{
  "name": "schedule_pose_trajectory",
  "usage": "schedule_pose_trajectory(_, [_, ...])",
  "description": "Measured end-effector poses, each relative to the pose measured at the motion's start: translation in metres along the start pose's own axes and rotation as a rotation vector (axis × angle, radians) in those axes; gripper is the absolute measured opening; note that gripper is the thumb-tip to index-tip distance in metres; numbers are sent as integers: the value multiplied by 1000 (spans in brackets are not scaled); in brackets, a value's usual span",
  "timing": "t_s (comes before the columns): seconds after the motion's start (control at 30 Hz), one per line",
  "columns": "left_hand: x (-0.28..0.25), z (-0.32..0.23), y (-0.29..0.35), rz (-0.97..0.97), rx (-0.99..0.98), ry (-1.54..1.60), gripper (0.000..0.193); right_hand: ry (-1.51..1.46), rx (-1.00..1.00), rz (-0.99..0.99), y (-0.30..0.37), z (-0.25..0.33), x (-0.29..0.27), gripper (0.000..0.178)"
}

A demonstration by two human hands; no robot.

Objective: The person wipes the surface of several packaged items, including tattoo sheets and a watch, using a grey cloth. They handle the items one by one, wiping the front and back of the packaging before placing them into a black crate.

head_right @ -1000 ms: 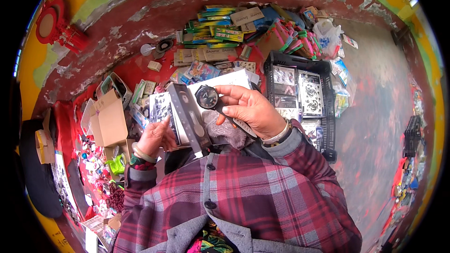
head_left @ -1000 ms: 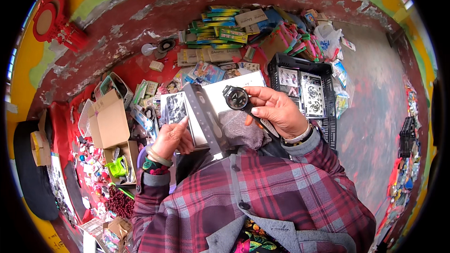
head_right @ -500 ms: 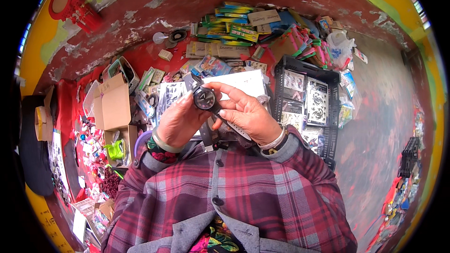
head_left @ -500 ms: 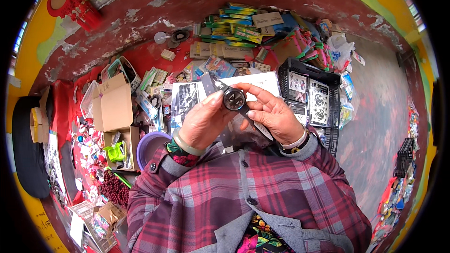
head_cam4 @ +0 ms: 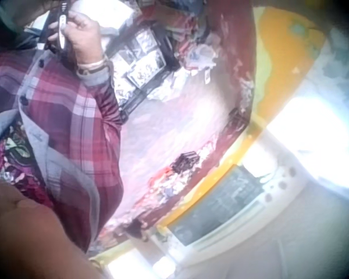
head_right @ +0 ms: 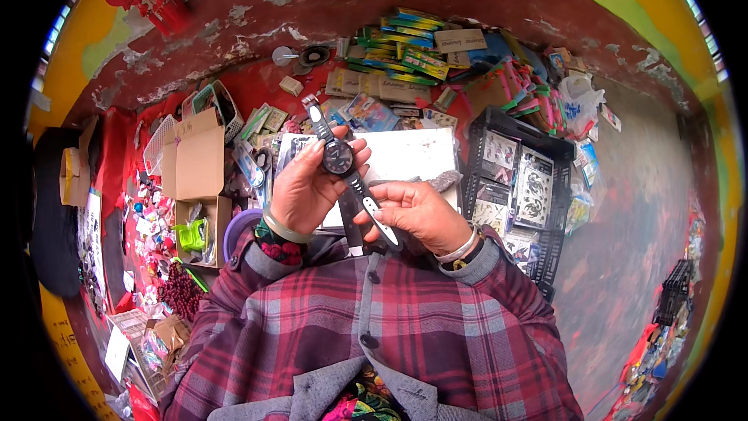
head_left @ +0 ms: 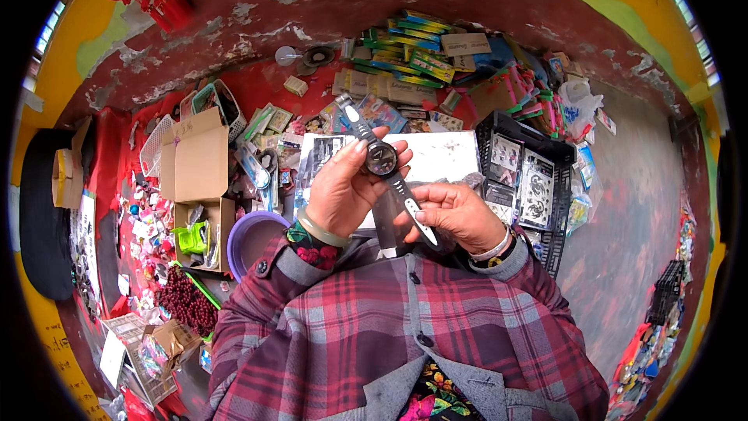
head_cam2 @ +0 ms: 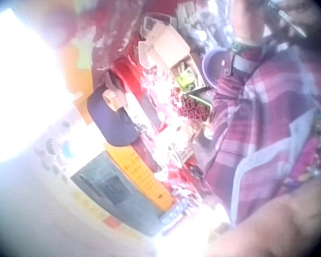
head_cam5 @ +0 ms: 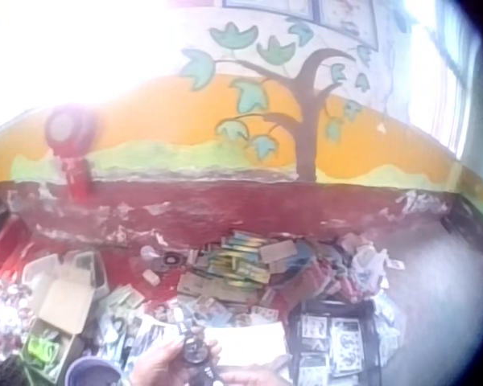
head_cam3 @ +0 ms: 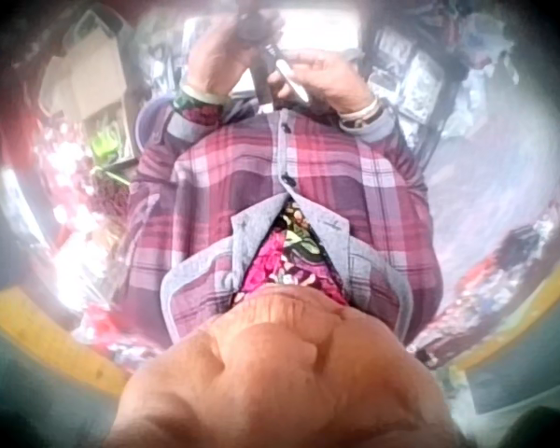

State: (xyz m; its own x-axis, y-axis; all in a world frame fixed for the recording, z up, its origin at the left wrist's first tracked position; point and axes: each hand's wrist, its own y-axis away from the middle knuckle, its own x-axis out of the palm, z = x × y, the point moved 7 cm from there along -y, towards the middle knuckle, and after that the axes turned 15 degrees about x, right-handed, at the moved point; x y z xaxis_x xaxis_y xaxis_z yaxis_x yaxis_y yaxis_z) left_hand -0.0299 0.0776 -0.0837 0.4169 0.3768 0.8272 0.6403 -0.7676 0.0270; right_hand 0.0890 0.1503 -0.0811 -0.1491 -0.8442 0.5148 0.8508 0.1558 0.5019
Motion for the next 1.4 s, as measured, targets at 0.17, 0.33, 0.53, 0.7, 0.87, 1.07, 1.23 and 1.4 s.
schedule_pose_trajectory(0.17, [-2, 2, 1, 12, -28, 42, 46, -7, 10, 16, -3, -5, -1, 37])
schedule_pose_trajectory(0.33, [-5, 4, 0, 3, -54, 78, 46, 2, 24, 65, -3, -5, 3, 42])
schedule_pose_trajectory(0.53, [-9, 7, 0, -10, -75, 154, 47, 34, 82, 112, -6, -12, 5, 50])
schedule_pose_trajectory(0.7, [-9, 5, -2, -11, -75, 152, 46, -12, 109, 128, -5, -14, 5, 50])
schedule_pose_trajectory(0.87, [-9, 6, -1, -19, -76, 140, 46, -6, 118, 128, -6, -16, 2, 49])
schedule_pose_trajectory(1.07, [-9, 8, 0, -3, -74, 141, 45, -14, 110, 125, -5, -17, 3, 48])
schedule_pose_trajectory(1.23, [-9, 9, -1, -31, -70, 158, 46, -33, 118, 121, -6, -18, 2, 47])
schedule_pose_trajectory(1.4, [-10, 9, -1, -27, -76, 164, 46, -18, 103, 127, -7, -19, 1, 47])
